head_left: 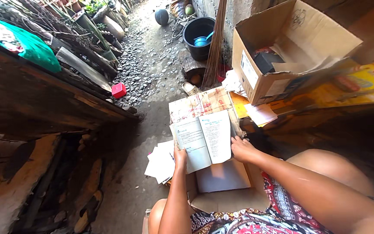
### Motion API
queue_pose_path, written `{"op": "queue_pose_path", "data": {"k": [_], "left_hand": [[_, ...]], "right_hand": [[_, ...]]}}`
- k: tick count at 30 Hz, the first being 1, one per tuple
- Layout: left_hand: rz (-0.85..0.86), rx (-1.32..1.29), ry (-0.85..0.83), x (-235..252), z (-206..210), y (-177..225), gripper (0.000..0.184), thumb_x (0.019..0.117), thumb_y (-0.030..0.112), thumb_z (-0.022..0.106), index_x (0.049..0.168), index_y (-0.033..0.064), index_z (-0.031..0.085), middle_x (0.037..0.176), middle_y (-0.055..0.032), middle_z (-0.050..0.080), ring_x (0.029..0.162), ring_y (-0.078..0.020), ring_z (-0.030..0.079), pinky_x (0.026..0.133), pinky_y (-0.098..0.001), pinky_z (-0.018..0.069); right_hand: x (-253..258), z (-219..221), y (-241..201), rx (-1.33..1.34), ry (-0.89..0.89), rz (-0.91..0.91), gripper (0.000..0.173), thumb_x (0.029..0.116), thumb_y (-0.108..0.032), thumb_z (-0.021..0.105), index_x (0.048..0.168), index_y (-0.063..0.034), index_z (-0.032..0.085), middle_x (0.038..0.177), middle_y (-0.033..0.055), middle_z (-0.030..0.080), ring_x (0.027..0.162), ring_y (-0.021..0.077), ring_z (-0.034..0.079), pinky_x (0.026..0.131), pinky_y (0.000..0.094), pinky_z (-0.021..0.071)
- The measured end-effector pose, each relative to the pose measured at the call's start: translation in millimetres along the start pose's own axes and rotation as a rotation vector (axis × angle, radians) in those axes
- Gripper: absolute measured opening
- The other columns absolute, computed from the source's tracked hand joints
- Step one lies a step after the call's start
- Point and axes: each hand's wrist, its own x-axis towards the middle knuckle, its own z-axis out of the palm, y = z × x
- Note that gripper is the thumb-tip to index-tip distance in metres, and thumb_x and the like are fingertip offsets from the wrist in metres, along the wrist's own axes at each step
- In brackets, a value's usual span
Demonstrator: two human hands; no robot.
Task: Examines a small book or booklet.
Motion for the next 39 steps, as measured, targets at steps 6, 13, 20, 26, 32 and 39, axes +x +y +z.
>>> {"op": "queue_pose_path", "data": {"k": [6,13,20,26,32,39], "left_hand": [[0.012,-0.017,-0.001,-0.1,0.1,-0.7,0.058,0.1021,-0.001,0.052,0.157,0.0049,0.034,0.141,-0.0260,0.055,0.124,-0.0362,0.059,0.103,-0.0516,0.0491],[0.022,-0.021,-0.005,-2.4,-0.9,0.5,0.063,0.1014,-0.002,0.052,0.159,0.0067,0.030,0.147,-0.0246,0.051,0.129,-0.0354,0.057,0.105,-0.0513,0.0477],[0.018,-0.034,-0.010,-3.6,-1.4,1.4,0.062,0.1018,-0.002,0.051,0.160,0.0072,0.030,0.148,-0.0242,0.051,0.129,-0.0349,0.057,0.105,-0.0508,0.0480],[0.020,-0.044,-0.016,-2.4,-1.3,-0.3,0.063,0.1011,-0.002,0.052,0.159,0.0059,0.030,0.146,-0.0247,0.052,0.128,-0.0347,0.057,0.105,-0.0505,0.0484],[0.015,-0.053,-0.015,-2.6,-1.3,-0.4,0.063,0.1017,-0.002,0.051,0.160,0.0064,0.029,0.146,-0.0249,0.052,0.127,-0.0351,0.058,0.104,-0.0510,0.0488],[0.029,-0.031,-0.020,-2.0,-1.7,-1.2,0.064,0.1011,-0.002,0.053,0.160,0.0072,0.029,0.148,-0.0249,0.050,0.130,-0.0361,0.056,0.105,-0.0518,0.0477]], "right_hand": [[0.0,0.0,-0.5,-0.001,-0.002,-0.006,0.029,0.0924,-0.011,0.065,0.112,0.0108,0.067,0.155,0.0243,0.042,0.145,0.0450,0.034,0.107,0.0633,0.0388],[0.3,1.4,0.7,0.000,-0.001,-0.008,0.031,0.0917,-0.012,0.066,0.113,0.0105,0.067,0.154,0.0237,0.043,0.144,0.0450,0.035,0.107,0.0642,0.0390],[0.6,1.4,0.1,0.007,0.003,-0.008,0.030,0.0924,-0.011,0.065,0.112,0.0106,0.067,0.154,0.0240,0.042,0.145,0.0449,0.034,0.108,0.0639,0.0381],[1.4,1.7,0.4,-0.006,-0.005,-0.007,0.031,0.0928,-0.013,0.065,0.114,0.0100,0.067,0.155,0.0232,0.042,0.145,0.0446,0.035,0.107,0.0638,0.0389],[1.1,1.2,0.2,-0.003,-0.002,-0.010,0.030,0.0934,-0.012,0.064,0.114,0.0104,0.067,0.155,0.0241,0.042,0.145,0.0447,0.035,0.107,0.0632,0.0388],[1.5,2.1,0.3,0.002,-0.003,-0.008,0.032,0.0929,-0.013,0.066,0.114,0.0104,0.067,0.155,0.0247,0.042,0.146,0.0457,0.033,0.108,0.0643,0.0384]]}}
